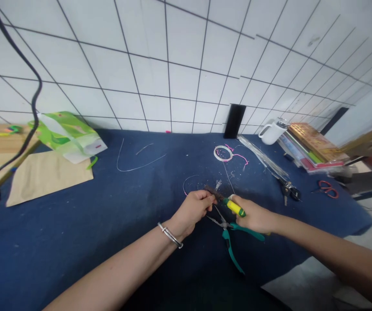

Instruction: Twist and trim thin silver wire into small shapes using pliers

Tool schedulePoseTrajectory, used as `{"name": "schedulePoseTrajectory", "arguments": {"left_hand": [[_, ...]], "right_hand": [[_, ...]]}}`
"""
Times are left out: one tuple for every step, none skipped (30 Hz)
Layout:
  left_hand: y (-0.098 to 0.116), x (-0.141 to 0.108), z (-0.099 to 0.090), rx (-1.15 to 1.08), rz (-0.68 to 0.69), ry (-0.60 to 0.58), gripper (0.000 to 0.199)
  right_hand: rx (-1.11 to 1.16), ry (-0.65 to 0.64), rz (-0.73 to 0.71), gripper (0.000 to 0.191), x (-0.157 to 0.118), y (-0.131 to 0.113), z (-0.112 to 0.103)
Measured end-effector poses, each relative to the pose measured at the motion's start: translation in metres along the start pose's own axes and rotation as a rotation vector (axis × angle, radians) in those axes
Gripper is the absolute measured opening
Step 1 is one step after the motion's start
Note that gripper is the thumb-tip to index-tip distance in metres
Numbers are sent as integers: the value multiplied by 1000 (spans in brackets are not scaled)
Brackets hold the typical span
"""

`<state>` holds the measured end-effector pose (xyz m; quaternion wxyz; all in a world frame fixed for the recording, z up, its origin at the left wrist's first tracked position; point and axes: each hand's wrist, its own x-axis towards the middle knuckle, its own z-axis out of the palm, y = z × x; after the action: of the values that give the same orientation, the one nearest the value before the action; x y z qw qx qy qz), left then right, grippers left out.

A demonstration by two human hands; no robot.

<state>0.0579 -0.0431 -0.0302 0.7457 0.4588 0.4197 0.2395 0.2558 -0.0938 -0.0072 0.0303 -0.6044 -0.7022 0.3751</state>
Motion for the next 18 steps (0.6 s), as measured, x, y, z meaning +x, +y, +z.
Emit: {"name": "schedulePoseTrajectory", "arguments": {"left_hand": [[1,0,0,-1,1,-3,18],[1,0,0,-1,3,-6,18],[2,0,0,1,5,-10,19],[3,0,0,5,5,-12,19],[3,0,0,10,4,-15,18],[3,0,0,16,4,-17,18],[2,0,0,23,4,-20,18],[2,0,-1,29,7,-21,18],[1,-1,-2,33,10,-24,18],[-1,-1,-3,37,15,-27,18],[-2,-1,-4,41,18,-34,18],[-3,-2,-5,46,20,-39,19],[-4,-3,-6,51,24,-44,19],[-4,-3,-7,56,28,-49,19],[-5,-4,-8,62,32,-53,19],[-5,-5,-8,67,37,-56,19],[-5,-6,-8,71,42,-56,19],[-5,-7,-8,72,48,-55,20]], "right_hand": [[-7,8,-15,40,0,1,1],[-14,17,-31,40,0,1,2],[-20,25,-43,40,0,2,2],[-25,31,-55,40,0,2,2],[-31,36,-64,40,0,2,2],[-37,41,-72,39,-1,2,2],[-45,45,-79,38,-1,2,2],[-56,49,-85,37,-1,2,2],[-69,55,-88,36,-2,2,3],[-84,62,-88,35,-2,2,4],[-99,69,-85,34,-3,2,5],[-113,76,-80,33,-4,2,6],[-126,86,-73,32,-5,2,8],[-136,96,-68,32,-5,2,10],[-143,107,-65,32,-6,2,12],[-147,118,-63,33,-7,1,13],[-149,127,-62,34,-8,1,14],[-149,132,-61,34,-9,1,14]]}}
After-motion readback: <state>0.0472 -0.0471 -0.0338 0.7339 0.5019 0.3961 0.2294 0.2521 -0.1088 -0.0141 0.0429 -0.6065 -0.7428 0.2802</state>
